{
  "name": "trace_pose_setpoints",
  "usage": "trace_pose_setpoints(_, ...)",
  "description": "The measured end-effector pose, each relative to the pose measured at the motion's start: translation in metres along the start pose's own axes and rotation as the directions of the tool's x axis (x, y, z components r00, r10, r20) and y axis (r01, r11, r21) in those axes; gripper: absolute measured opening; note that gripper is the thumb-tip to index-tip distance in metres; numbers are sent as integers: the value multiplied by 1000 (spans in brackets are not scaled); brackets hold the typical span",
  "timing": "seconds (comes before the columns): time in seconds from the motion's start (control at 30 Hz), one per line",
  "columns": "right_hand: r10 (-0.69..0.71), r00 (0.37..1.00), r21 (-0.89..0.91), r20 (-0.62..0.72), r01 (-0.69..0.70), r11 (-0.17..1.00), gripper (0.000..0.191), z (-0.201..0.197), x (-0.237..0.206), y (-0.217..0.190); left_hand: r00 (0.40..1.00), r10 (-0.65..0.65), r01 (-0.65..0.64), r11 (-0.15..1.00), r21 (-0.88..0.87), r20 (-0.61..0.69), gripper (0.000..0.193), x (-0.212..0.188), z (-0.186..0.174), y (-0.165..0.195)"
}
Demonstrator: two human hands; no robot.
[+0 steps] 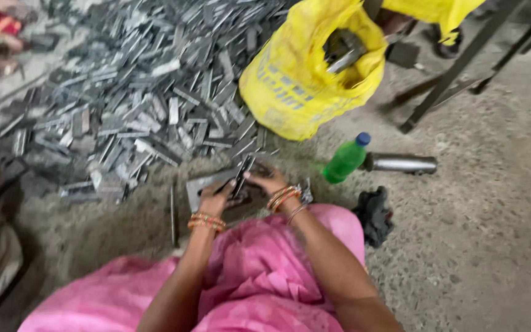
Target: The person sits on the floor and assembles small metal parts by hand. They pick up two metal pieces, align them, and press them together, then place the assembled unit into a nearby bucket. The process is repeated continuously.
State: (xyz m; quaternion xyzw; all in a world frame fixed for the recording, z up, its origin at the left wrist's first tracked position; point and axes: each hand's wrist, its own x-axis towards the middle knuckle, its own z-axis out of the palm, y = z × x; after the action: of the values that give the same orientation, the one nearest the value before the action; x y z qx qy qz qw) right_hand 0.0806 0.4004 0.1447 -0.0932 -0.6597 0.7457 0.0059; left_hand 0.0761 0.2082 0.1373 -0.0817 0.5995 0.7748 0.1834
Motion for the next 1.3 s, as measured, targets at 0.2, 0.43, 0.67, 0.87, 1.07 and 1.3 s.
trace_pose_setpoints(0.2, -58, 986, 159, 155, 33, 987, 70, -6, 17, 17, 798, 595, -458, 496, 738, 95, 19, -3, 4, -16)
trace_pose_setpoints(0.43, -3, 1000, -70, -30, 1, 998, 49, 16, 46, 36, 829, 538, -380, 345, 858, 151, 20, 3, 4, -22)
trace_pose_setpoints(0.67, 16, 991, 19, 130, -18, 1000, 32, 40, 72, 64, 802, 589, -348, 330, 877, 97, 16, 28, -25, -36)
trace_pose_setpoints(0.87, 51, 990, -117, 133, -35, 992, 27, 35, 92, 85, 849, 528, -311, 474, 824, 17, 12, 58, -41, -52)
trace_pose_setpoints(1.07, 75, 897, -21, 437, -73, 997, 35, 18, 111, 77, 938, 320, -348, 856, 382, 136, 20, 85, -73, -56)
trace_pose_setpoints(1.3, 79, 797, -62, 598, -52, 997, 37, 9, 114, 72, 971, 84, -132, 969, 207, 224, 19, 88, -87, -57)
